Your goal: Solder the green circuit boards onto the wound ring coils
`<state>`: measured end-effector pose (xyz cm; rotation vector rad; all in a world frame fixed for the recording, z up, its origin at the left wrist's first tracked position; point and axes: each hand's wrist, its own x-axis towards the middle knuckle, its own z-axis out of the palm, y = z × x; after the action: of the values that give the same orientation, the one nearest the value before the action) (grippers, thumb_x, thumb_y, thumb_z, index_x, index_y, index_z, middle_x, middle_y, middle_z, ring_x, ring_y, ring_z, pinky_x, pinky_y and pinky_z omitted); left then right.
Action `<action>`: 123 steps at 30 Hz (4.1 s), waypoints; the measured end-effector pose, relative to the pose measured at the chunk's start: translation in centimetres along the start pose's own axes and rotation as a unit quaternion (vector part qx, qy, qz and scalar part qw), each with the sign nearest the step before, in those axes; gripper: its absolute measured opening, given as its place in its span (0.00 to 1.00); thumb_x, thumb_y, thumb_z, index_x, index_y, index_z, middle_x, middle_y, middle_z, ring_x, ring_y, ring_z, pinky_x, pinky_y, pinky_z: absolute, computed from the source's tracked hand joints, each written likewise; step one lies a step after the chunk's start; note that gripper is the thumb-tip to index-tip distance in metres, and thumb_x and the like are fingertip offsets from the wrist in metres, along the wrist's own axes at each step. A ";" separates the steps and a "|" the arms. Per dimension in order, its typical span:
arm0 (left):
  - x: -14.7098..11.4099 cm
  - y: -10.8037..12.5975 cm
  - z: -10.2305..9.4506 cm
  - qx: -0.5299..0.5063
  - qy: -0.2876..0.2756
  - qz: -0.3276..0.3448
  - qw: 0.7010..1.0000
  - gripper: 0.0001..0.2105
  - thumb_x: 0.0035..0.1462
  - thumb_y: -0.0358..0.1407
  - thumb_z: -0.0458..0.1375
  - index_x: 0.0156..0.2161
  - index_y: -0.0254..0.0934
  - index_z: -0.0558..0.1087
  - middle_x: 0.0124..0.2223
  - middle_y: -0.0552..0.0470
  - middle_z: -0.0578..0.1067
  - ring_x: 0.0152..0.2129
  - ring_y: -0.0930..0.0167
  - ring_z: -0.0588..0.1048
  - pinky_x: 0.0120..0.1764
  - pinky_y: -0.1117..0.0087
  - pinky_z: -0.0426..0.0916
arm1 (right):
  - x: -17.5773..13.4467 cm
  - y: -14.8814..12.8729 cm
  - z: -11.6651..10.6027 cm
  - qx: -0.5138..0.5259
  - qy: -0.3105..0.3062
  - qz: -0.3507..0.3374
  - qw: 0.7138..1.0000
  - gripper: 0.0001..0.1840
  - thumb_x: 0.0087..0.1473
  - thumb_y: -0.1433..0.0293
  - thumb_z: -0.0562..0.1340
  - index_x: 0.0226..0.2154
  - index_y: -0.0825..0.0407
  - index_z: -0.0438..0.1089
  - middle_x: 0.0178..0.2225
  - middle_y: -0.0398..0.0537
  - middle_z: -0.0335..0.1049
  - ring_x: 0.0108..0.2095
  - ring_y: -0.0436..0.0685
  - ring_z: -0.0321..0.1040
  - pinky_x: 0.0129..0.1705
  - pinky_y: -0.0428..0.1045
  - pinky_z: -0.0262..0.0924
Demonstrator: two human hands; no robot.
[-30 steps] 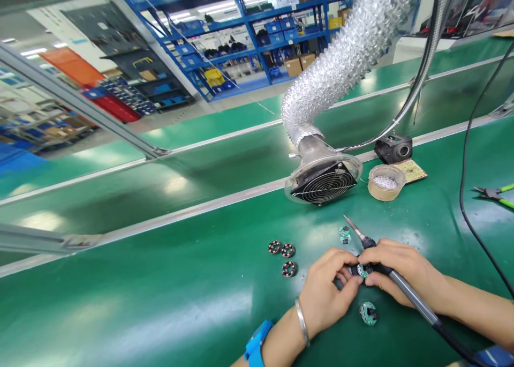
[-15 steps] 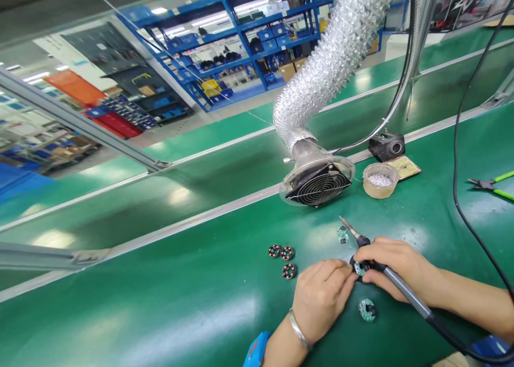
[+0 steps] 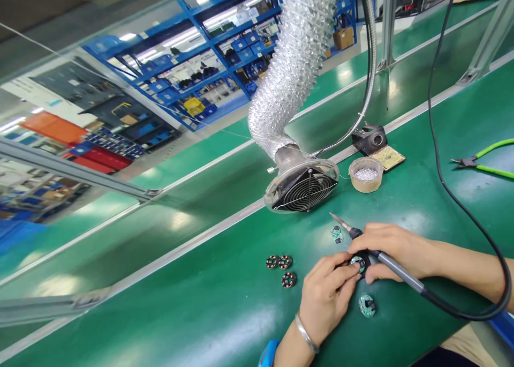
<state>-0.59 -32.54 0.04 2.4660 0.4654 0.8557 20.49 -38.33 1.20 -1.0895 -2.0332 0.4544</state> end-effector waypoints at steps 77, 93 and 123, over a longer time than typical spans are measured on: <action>0.4 0.2 0.6 -0.055 0.025 -0.088 0.994 0.08 0.53 0.32 0.64 0.39 0.37 0.73 0.37 0.49 0.78 0.32 0.70 0.77 0.35 0.71 0.75 | -0.5 0.7 -1.5 -0.160 0.170 0.058 0.971 0.11 0.62 0.70 0.57 0.47 0.51 0.69 0.34 0.47 0.77 0.28 0.52 0.74 0.30 0.46 0.69; 0.5 0.3 0.3 0.008 0.013 -0.043 0.999 0.14 0.52 0.34 0.65 0.44 0.36 0.72 0.40 0.47 0.79 0.37 0.67 0.78 0.41 0.66 0.74 | 0.4 0.0 -1.0 -0.138 0.189 0.013 0.972 0.06 0.60 0.74 0.57 0.40 0.53 0.68 0.33 0.48 0.76 0.31 0.52 0.73 0.35 0.46 0.68; -0.4 0.3 -0.1 0.070 -0.202 0.093 0.973 0.27 0.50 0.62 0.55 0.42 0.41 0.73 0.32 0.51 0.73 0.24 0.70 0.69 0.26 0.69 0.61 | -0.5 1.0 -0.8 -0.126 0.190 0.021 0.973 0.07 0.61 0.72 0.57 0.41 0.51 0.69 0.33 0.45 0.76 0.31 0.51 0.72 0.35 0.46 0.67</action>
<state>-0.92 -32.88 0.09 2.7534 0.1557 0.3768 21.80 -38.18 0.88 -1.2633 -1.7592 -0.0011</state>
